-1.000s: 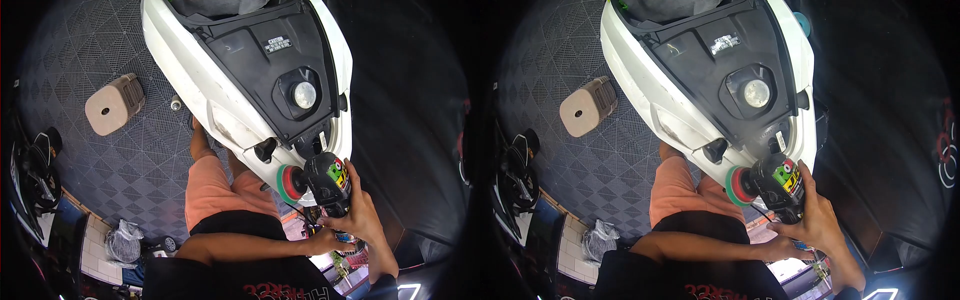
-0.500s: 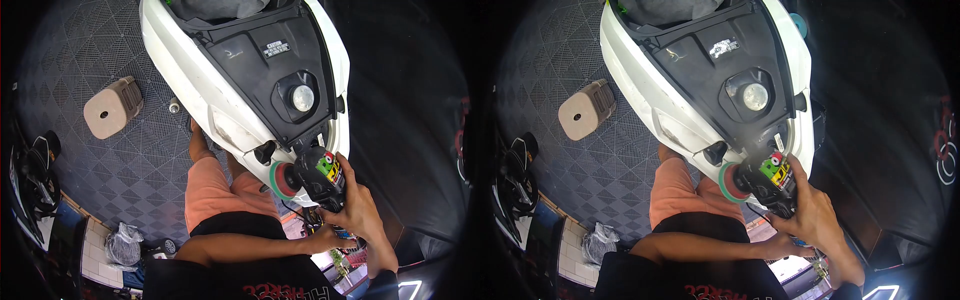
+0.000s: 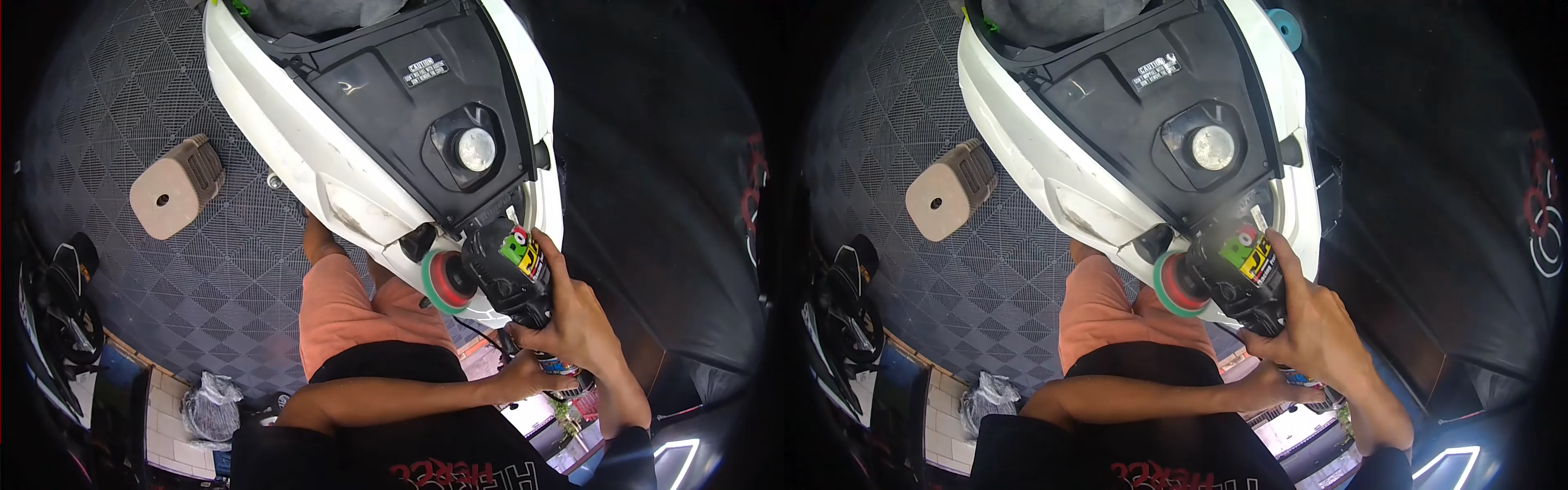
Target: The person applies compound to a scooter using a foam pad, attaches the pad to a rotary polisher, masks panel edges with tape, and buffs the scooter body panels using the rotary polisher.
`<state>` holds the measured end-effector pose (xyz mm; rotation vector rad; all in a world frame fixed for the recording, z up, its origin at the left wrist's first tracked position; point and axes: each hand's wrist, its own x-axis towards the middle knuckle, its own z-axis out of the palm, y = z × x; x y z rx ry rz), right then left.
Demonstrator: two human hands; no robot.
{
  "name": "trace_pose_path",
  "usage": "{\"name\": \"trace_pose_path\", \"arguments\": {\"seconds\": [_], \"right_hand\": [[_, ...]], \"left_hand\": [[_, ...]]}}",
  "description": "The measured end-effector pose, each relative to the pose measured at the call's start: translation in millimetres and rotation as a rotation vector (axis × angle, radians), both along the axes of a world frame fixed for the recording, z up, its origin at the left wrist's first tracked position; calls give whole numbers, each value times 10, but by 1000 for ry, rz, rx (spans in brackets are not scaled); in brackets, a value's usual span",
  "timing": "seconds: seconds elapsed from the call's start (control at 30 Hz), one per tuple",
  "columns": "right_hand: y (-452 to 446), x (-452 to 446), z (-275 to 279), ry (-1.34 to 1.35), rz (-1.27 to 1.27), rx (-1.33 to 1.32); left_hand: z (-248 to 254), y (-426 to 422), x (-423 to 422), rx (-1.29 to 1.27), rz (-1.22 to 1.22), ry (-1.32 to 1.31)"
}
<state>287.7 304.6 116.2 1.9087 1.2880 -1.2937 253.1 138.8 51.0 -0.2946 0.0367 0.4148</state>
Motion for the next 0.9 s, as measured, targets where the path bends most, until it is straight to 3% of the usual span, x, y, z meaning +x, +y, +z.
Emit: {"name": "trace_pose_path", "arguments": {"seconds": [0.23, 0.43, 0.83, 0.9], "right_hand": [[-235, 198, 90, 18, 24, 117], [-248, 363, 223, -75, 31, 32], [-138, 319, 37, 127, 45, 108], [-96, 250, 27, 100, 38, 64]], "left_hand": [[117, -62, 62, 121, -8, 51], [251, -101, 288, 69, -34, -6], [227, -8, 170, -44, 48, 116], [153, -17, 120, -85, -31, 50]]}}
